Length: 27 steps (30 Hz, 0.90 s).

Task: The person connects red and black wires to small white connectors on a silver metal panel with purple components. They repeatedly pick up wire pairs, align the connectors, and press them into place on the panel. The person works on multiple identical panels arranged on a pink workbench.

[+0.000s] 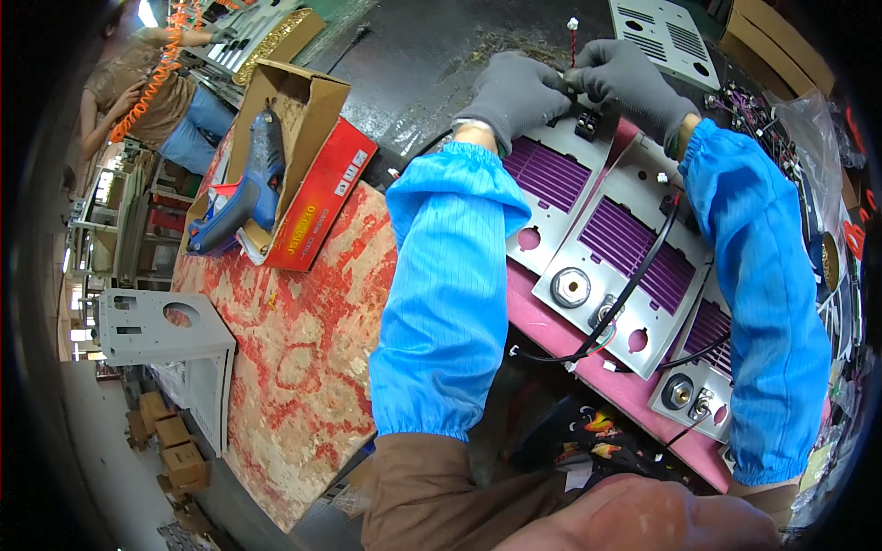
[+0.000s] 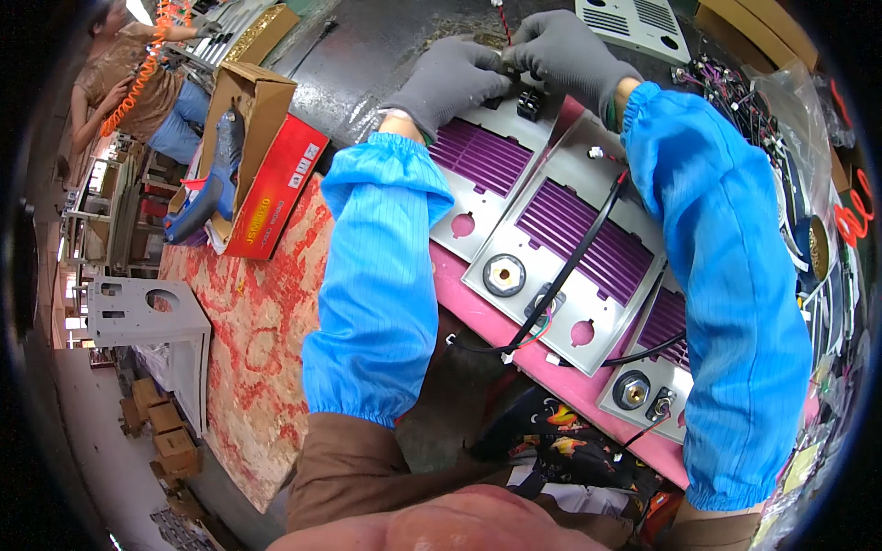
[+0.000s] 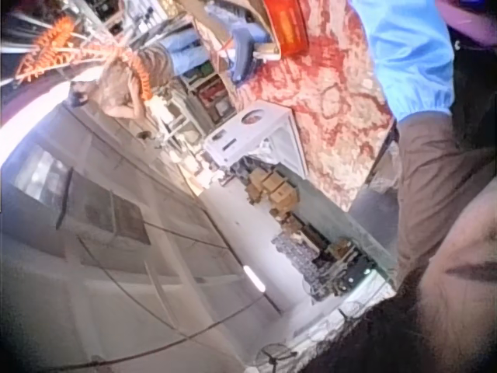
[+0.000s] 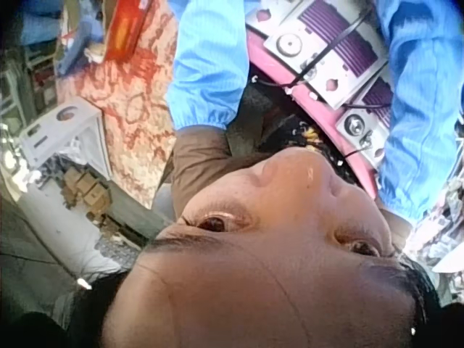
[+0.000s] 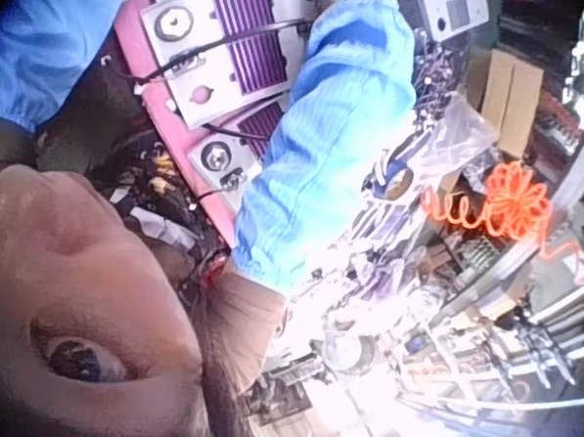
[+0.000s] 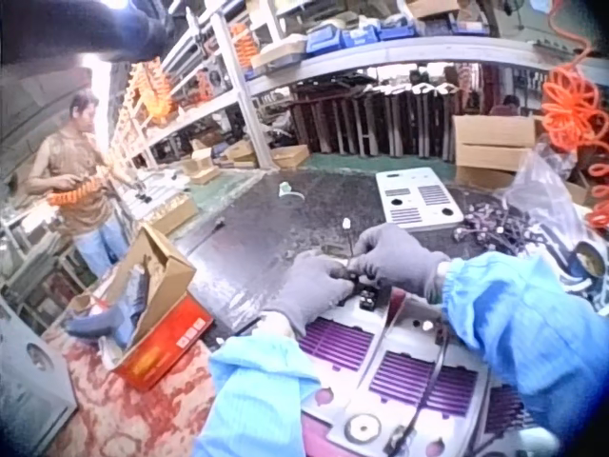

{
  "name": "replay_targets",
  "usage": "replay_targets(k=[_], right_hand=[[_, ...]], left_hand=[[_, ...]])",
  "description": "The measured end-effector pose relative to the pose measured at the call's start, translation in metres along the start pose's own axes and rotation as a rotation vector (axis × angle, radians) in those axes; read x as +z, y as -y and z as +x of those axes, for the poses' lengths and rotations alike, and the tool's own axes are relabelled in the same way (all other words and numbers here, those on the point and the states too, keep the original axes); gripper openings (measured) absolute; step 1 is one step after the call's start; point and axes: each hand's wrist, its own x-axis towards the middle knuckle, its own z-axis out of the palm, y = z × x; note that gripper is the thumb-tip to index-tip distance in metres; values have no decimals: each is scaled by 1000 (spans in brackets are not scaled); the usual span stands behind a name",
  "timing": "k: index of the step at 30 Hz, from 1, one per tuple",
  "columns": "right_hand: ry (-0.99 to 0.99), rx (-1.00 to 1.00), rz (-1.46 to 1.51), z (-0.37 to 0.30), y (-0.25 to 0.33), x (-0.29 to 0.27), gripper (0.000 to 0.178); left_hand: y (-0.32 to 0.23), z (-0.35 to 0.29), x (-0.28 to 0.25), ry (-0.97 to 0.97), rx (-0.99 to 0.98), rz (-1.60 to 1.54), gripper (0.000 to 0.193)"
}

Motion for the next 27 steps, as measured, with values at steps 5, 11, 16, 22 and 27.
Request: replay_targets(k=[5, 11, 16, 22, 27], right_hand=[[-110, -66, -108, -14, 5, 16, 17], [-87, 1, -11, -8, -3, 6, 20], [-60, -34, -88, -5, 0, 4, 21], [-124, -124, -203, -8, 4, 11, 19], [-19, 35, -46, -2, 4, 8, 16]], left_hand=[[4, -6, -1, -25, -21, 58, 33], [0, -2, 2, -18, 13, 22, 32], [-5, -5, -3, -28, 12, 75, 31], [-5, -6, -3, -11, -35, 75, 33], [0, -5, -2, -26, 19, 129, 33]])
